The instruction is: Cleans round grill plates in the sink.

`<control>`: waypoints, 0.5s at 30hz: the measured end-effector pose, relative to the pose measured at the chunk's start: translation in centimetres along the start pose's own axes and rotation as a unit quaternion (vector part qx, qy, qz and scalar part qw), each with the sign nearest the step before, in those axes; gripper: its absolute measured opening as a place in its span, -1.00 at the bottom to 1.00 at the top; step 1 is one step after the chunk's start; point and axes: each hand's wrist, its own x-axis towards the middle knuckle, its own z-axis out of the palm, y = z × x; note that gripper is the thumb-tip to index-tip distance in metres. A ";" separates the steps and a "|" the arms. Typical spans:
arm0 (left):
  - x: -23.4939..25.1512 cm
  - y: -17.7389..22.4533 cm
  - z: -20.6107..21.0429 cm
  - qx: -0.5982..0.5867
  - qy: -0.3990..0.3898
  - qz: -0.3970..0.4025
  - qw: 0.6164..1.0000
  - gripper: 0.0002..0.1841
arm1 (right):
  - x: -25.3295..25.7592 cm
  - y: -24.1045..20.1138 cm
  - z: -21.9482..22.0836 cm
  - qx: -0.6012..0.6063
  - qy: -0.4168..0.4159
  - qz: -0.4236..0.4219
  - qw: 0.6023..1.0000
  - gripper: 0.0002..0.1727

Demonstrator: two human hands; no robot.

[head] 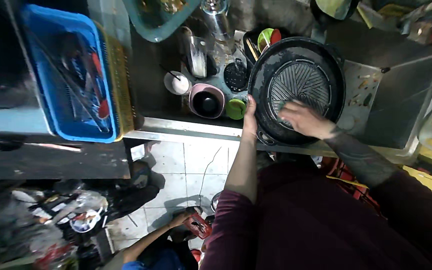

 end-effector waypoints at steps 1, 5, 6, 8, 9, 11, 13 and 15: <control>0.0 0.0 0.1 -0.004 0.003 -0.003 1.000 -0.36 | 2.2 0.0 -0.2 0.000 0.012 0.003 1.000 -0.75; -0.2 0.2 0.3 -0.006 0.002 -0.006 1.000 -0.36 | 8.2 2.4 -3.8 0.001 0.034 0.093 0.995 -0.74; -0.2 0.1 0.4 -0.004 0.006 -0.003 1.000 -0.35 | 8.6 3.2 -4.6 0.003 0.041 0.118 0.992 -0.76; -0.1 0.0 0.5 0.006 0.014 0.003 1.000 -0.32 | 8.8 3.5 -6.2 0.002 0.036 0.170 0.985 -0.75; -0.1 -0.1 0.6 0.007 0.016 0.007 1.000 -0.32 | 8.8 3.4 -6.8 -0.004 0.036 0.202 0.979 -0.73; 0.1 -0.3 0.5 0.002 0.009 0.013 1.000 -0.32 | 8.9 3.3 -7.3 -0.011 0.058 0.264 0.963 -0.72; 0.1 -0.4 0.2 0.004 0.001 0.011 1.000 -0.30 | 9.2 2.2 -6.6 -0.015 0.056 0.280 0.958 -0.72; 0.1 -0.5 0.2 0.007 0.006 0.007 1.000 -0.29 | 9.2 0.7 -5.4 -0.019 0.014 0.246 0.969 -0.73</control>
